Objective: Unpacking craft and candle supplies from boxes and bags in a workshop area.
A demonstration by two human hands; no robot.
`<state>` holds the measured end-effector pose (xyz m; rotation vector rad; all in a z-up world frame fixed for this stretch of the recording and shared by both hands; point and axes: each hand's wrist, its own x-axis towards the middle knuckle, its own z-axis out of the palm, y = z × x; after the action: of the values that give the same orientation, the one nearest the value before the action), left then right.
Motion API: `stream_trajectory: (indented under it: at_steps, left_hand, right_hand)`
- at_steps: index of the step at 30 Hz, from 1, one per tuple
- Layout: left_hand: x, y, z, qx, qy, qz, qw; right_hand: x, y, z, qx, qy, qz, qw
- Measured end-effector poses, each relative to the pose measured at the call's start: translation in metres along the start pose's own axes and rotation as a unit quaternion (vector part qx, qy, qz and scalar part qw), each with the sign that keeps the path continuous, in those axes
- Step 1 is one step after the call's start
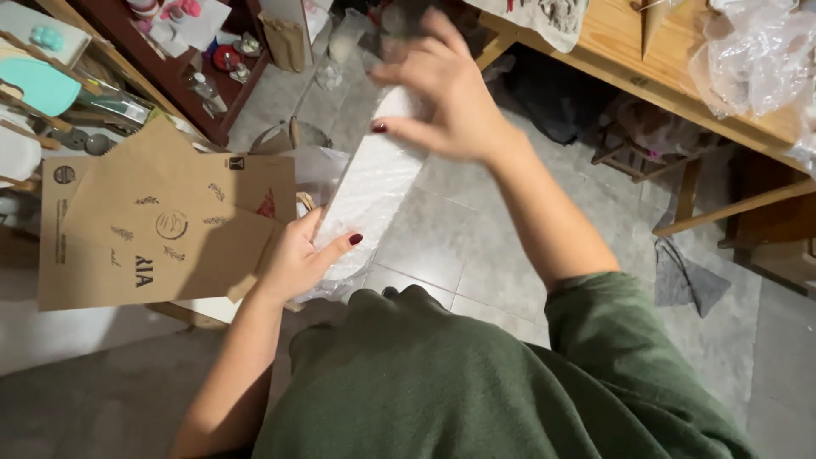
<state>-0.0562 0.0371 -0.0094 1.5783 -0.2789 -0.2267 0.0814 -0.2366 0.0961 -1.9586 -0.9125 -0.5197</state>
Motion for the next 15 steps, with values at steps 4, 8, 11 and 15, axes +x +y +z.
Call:
stream_trajectory:
  at_steps: [4, 8, 11, 15]
  left_hand:
    - [0.001, 0.006, -0.012, 0.21, 0.06, 0.0, 0.976]
    - [0.011, -0.006, -0.041, 0.522, 0.149, 0.328, 0.773]
    - [0.011, 0.031, -0.053, 0.641, 0.13, 0.362, 0.664]
    - [-0.008, 0.033, -0.049, 0.632, 0.09, 0.361, 0.68]
  right_hand:
    - [-0.017, 0.041, 0.006, 0.258, -0.187, 0.273, 0.908]
    - [-0.009, -0.024, 0.002, 0.522, -0.153, 0.2, 0.815]
    - [-0.052, 0.0, 0.02, 0.522, -0.157, 0.307, 0.78]
    - [-0.153, 0.033, 0.06, 0.493, -0.153, 0.444, 0.732]
